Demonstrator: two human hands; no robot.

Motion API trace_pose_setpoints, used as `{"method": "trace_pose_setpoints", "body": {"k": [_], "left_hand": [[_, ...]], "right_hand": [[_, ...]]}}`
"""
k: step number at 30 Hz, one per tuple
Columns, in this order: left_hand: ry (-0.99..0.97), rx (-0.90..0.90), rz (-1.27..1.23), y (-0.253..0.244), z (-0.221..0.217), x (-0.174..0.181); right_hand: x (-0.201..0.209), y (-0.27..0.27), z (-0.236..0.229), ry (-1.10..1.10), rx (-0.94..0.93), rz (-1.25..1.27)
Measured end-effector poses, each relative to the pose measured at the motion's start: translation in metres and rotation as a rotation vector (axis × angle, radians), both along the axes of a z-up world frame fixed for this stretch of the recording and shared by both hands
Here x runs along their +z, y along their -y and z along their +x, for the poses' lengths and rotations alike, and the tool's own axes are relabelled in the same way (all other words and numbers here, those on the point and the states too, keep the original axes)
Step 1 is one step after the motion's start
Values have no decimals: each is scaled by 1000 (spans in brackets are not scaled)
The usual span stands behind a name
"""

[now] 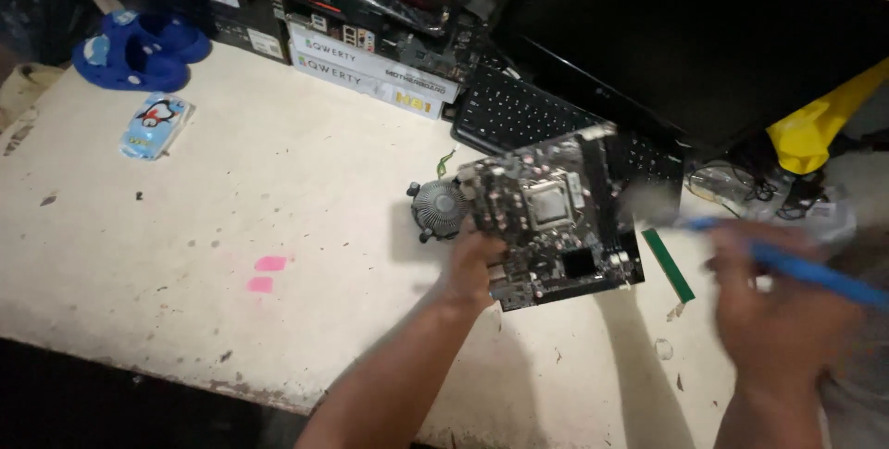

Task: The person holds a computer motherboard and uses a blue brush to clean dust from its surface. They rotate the board to clean different areas, including the CPU socket and the back side, while a CPU cooler sits on the desk nearby.

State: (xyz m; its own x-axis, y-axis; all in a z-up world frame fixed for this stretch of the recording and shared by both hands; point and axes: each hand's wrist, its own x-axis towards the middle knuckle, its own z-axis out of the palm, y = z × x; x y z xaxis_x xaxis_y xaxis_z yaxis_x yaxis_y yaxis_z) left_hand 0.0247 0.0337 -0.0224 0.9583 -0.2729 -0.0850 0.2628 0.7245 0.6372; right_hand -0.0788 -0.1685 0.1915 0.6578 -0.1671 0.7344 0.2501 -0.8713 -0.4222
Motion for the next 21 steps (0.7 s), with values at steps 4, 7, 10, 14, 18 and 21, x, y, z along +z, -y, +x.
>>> {"method": "trace_pose_setpoints", "body": {"k": [4, 7, 10, 14, 18, 21], "left_hand": [[635, 403, 78, 12, 19, -63], [360, 419, 97, 9, 12, -39], [-346, 139, -107, 0, -3, 15], [182, 371, 121, 42, 31, -155], [1000, 708, 495, 6, 19, -65], [1134, 787, 441, -4, 15, -12]], "right_hand": [[-1, -2, -25, -291, -160, -259], [-17, -4, -36, -152, -105, -136], [-73, 14, -40, -290, -174, -247], [-62, -51, -41, -379, 639, -305], [-53, -75, -37, -1333, -501, 487], [-81, -45, -48, -264, 77, 43]]}}
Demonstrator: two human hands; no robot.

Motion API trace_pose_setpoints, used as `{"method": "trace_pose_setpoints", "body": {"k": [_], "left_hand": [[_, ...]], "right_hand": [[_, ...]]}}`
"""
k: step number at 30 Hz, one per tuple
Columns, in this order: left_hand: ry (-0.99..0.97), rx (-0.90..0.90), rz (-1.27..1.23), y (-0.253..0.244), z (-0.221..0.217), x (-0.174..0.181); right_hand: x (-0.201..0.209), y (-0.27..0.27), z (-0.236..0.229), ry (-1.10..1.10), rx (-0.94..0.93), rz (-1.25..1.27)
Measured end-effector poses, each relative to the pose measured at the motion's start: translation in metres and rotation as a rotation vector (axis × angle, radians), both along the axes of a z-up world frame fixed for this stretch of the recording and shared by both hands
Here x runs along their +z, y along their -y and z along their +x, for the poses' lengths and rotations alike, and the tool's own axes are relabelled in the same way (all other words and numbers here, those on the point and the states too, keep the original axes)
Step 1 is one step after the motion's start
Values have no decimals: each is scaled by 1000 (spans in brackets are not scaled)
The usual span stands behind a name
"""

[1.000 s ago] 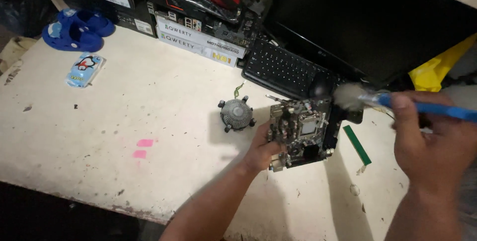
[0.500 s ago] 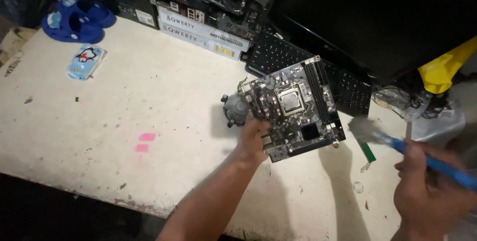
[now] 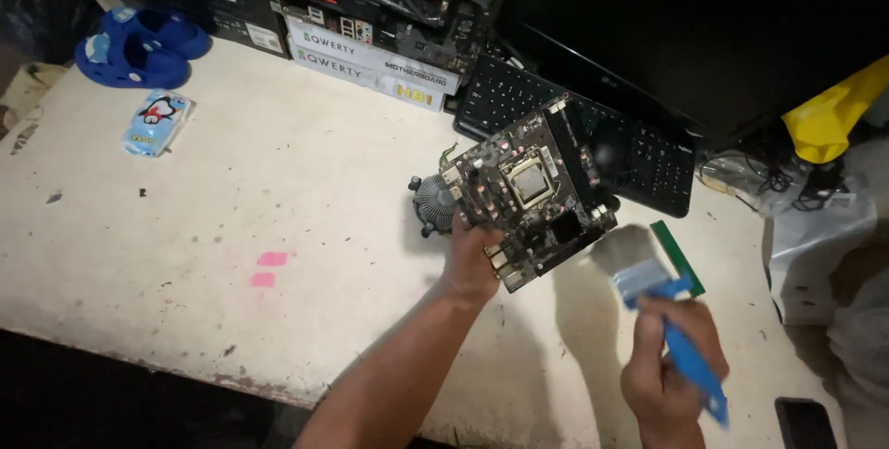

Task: The person holds a computer motherboard and uses a blue brush to clean dust from its surface. They rotate the board to clean different areas, including the CPU socket and the back side, while a CPU cooler sits on the desk nearby.

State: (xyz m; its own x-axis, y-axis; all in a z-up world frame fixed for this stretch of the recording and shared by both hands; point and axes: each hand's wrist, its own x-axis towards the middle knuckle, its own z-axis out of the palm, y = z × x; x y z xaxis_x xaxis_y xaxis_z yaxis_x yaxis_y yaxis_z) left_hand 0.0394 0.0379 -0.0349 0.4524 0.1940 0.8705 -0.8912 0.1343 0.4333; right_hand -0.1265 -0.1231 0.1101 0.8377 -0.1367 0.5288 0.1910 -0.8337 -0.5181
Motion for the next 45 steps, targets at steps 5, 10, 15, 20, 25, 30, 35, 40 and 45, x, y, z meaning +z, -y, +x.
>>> {"method": "trace_pose_setpoints", "body": {"k": [5, 10, 15, 20, 25, 30, 35, 40, 45], "left_hand": [[-630, -544, -468, 17, -11, -9], [-577, -557, -451, 11, -13, 11], [-497, -340, -270, 28, 3, -79], [-404, -484, -447, 0, -9, 27], [-454, -413, -468, 7, -3, -9], [-934, -380, -701, 9, -4, -12], [-420, 346, -147, 21, 11, -104], [-401, 115, -436, -5, 6, -1], [-344, 452, -257, 6, 11, -51]], "right_hand": [[8, -22, 5, -491, 254, 121], [-19, -9, 3, -29, 109, 332], [-20, -9, 6, -381, 130, 356], [-33, 9, 2, -16, 59, 610], [-25, 3, 4, -308, 180, 460], [-45, 9, 7, -19, 141, 688], [-52, -6, 0, -359, 3, 471], [-57, -6, -14, -439, 207, 644], [-46, -17, 3, 112, -6, 673]]}}
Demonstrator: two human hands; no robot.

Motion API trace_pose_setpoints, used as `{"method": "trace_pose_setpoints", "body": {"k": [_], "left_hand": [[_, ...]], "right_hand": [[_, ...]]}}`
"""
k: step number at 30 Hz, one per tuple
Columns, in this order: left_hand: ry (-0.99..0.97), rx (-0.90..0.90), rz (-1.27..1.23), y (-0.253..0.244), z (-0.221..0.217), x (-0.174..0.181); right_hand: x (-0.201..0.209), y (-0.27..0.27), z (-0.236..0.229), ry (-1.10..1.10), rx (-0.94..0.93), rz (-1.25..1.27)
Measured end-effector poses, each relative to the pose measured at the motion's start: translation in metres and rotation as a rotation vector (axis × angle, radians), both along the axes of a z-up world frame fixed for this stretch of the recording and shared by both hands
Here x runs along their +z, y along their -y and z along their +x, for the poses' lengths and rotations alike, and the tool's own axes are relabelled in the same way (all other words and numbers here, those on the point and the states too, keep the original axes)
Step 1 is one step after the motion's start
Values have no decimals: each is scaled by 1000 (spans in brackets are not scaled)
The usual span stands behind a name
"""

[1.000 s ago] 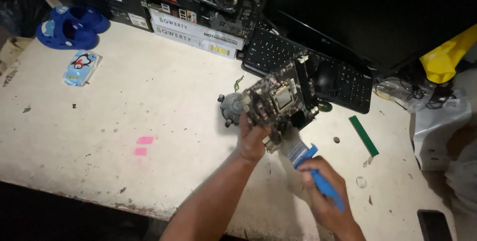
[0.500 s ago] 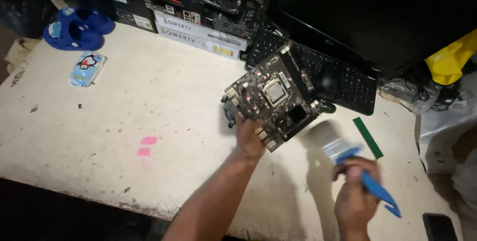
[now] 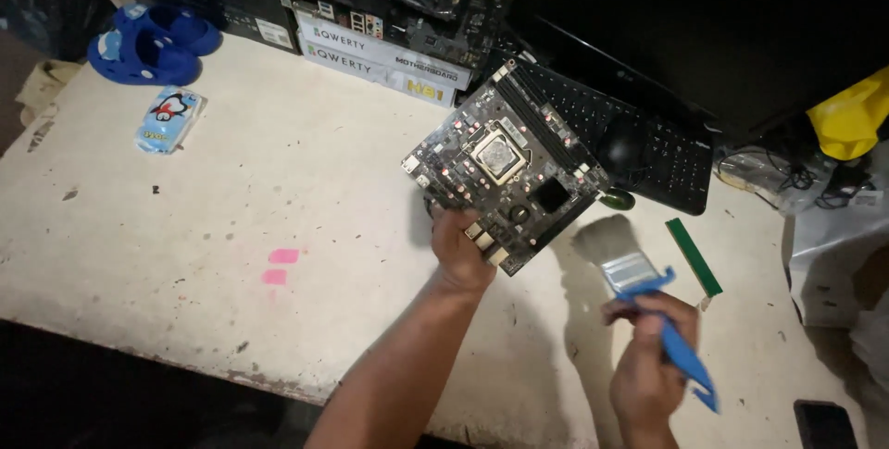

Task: The person holds a computer motherboard and uses a blue brush to clean dust from its surface. They rotate the board to clean different areas, including the CPU socket and the back side, while a CPU cooler sits on the desk nearby.

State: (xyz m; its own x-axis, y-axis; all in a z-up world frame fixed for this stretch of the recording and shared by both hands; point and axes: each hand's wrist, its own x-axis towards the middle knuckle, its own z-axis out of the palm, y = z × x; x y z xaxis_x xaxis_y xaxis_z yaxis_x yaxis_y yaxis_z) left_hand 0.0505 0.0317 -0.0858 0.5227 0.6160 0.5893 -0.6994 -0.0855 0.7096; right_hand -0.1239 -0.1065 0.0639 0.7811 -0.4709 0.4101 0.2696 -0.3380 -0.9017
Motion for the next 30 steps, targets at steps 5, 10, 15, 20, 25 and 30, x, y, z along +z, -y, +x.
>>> {"method": "trace_pose_setpoints", "body": {"k": [5, 10, 15, 20, 25, 30], "left_hand": [[-291, -435, -562, -4, -4, 36], [15, -328, -387, -5, -5, 40], [51, -18, 117, 2, -2, -8], [228, -96, 189, -10, -2, 19], [234, -448, -32, 9, -3, -17], [113, -664, -77, -1, -21, 58]], "right_hand": [[41, -21, -1, -517, 685, -110], [12, -5, -9, -180, 348, -91], [12, -5, -8, -700, 151, 49], [-39, 70, -22, -219, 373, -197], [48, 29, 16, -53, 82, -587], [71, 8, 22, -269, 452, -816]]}}
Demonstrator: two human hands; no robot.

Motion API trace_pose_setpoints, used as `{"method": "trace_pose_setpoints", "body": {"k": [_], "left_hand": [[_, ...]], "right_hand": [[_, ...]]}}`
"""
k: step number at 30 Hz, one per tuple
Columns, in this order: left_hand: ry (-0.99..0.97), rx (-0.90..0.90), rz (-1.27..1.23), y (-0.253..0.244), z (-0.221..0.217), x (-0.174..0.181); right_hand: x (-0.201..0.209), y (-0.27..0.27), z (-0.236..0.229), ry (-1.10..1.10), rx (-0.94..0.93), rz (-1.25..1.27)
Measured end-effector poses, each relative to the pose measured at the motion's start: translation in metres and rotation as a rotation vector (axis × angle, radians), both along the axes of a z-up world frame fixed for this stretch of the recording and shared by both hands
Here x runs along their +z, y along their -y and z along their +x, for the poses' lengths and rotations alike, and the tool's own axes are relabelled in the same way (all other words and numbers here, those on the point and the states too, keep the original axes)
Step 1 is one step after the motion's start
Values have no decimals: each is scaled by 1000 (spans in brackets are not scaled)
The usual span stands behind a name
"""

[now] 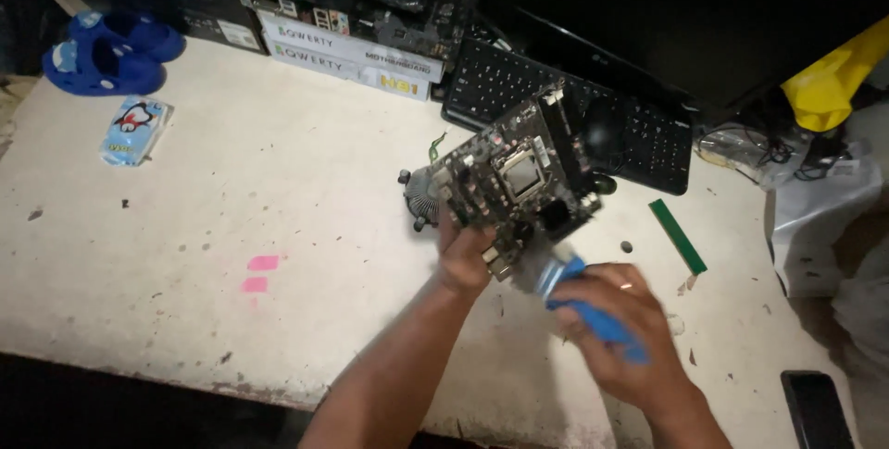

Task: The person holds a computer motherboard and uses a blue brush to clean dust from its surface. They rotate the board to clean different areas, including the CPU socket and the back side, while a CPU cooler sits on the desk nearby.

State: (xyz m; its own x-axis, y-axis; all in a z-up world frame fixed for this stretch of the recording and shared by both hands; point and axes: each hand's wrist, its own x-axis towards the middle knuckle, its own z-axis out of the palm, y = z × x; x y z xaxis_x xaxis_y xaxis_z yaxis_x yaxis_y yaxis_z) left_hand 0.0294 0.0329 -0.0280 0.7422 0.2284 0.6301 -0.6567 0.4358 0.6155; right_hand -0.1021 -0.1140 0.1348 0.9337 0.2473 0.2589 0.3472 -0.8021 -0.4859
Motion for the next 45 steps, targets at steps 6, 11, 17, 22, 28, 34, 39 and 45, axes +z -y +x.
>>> {"method": "trace_pose_setpoints", "body": {"k": [6, 11, 17, 22, 28, 34, 39, 45], "left_hand": [[52, -364, -358, 5, -2, 9], [331, 285, 146, 7, 5, -7], [44, -239, -111, 4, 0, 11], [303, 210, 204, 1, -1, 8], [-629, -576, -368, 0, -12, 20], [-562, -415, -229, 11, -16, 27], [-134, -408, -151, -5, -24, 67], [-611, -474, -385, 8, -18, 43]], "right_hand": [[-15, 6, 3, 232, -344, -64], [-23, 19, 8, 252, -335, -73], [-25, 17, -7, 511, -363, 448], [-2, -8, -14, 131, -171, 172], [-12, 0, -11, 142, -33, 289], [12, -15, -8, 61, -44, 241], [1, -18, -12, 288, -113, 258], [-11, 13, -19, 123, 117, 453]]}}
